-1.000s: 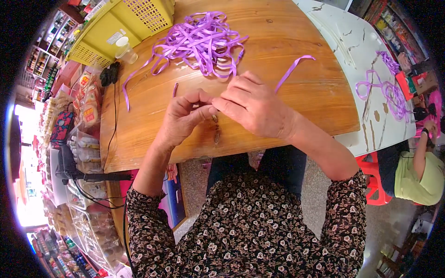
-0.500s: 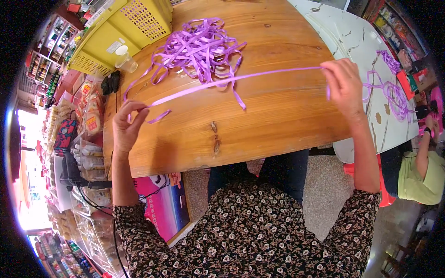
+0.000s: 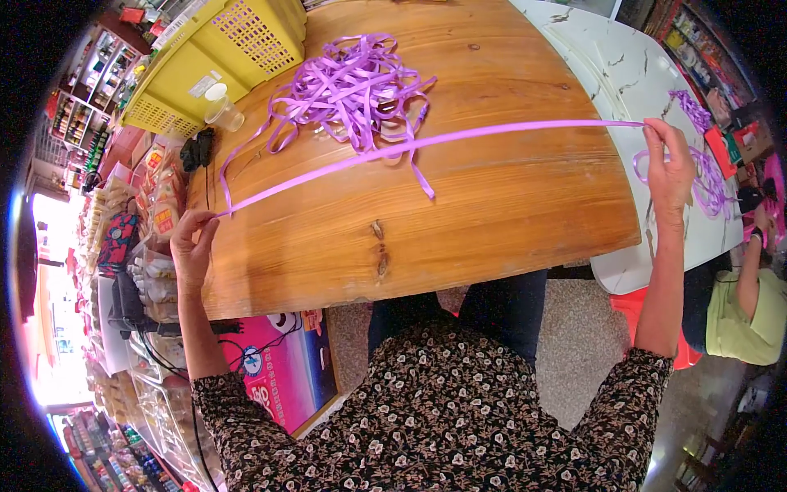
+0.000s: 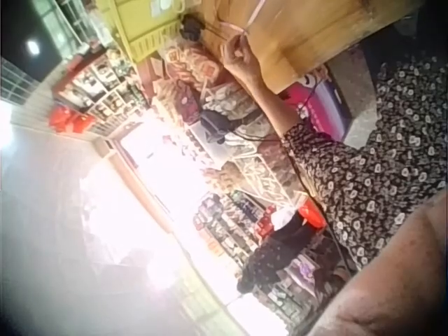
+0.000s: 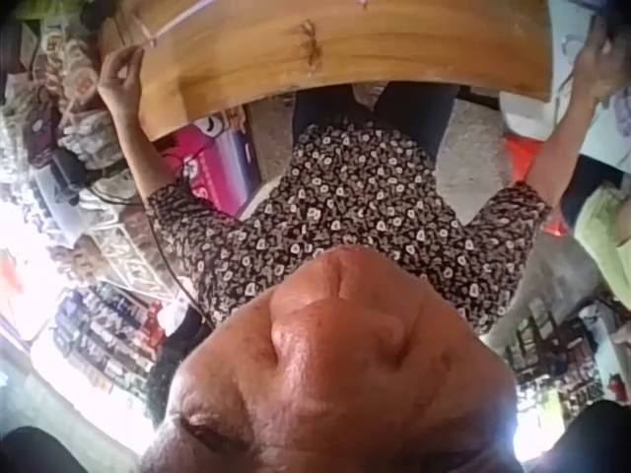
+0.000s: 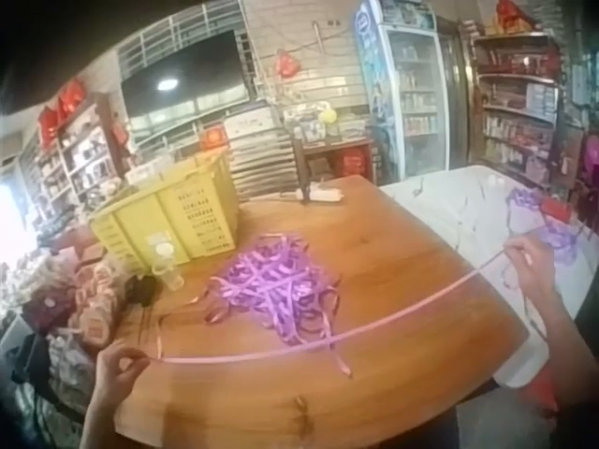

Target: The person ties knots in purple ribbons by hand, occasionally picking up the pile of ribbons to reorganize them on the wooden table.

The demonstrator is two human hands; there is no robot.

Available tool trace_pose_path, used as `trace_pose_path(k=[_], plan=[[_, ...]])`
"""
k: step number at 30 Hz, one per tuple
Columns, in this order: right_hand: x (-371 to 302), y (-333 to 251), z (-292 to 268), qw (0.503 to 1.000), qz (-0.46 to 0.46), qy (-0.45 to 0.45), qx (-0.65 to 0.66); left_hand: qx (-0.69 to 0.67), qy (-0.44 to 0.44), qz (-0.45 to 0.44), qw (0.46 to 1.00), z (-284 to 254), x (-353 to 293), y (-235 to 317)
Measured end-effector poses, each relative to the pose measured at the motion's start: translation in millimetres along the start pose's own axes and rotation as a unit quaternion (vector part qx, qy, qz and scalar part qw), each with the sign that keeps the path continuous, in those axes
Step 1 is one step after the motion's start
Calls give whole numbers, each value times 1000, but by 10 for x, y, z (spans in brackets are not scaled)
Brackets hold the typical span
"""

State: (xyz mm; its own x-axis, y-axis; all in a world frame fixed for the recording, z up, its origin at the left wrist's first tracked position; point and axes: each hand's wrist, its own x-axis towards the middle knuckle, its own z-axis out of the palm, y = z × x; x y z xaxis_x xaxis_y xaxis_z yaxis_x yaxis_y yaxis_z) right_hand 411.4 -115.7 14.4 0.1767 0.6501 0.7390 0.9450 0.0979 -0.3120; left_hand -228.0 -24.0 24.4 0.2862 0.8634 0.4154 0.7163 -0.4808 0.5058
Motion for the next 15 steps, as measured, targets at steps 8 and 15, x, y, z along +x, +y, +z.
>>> trace_pose_path(k=[8,15], plan=[[-14,77,113,936,216,12,276,-425,71,-157,889,89,-159,-250],[49,-45,142,704,313,-12,637,-790,143,-114,585,333,-62,-305]])
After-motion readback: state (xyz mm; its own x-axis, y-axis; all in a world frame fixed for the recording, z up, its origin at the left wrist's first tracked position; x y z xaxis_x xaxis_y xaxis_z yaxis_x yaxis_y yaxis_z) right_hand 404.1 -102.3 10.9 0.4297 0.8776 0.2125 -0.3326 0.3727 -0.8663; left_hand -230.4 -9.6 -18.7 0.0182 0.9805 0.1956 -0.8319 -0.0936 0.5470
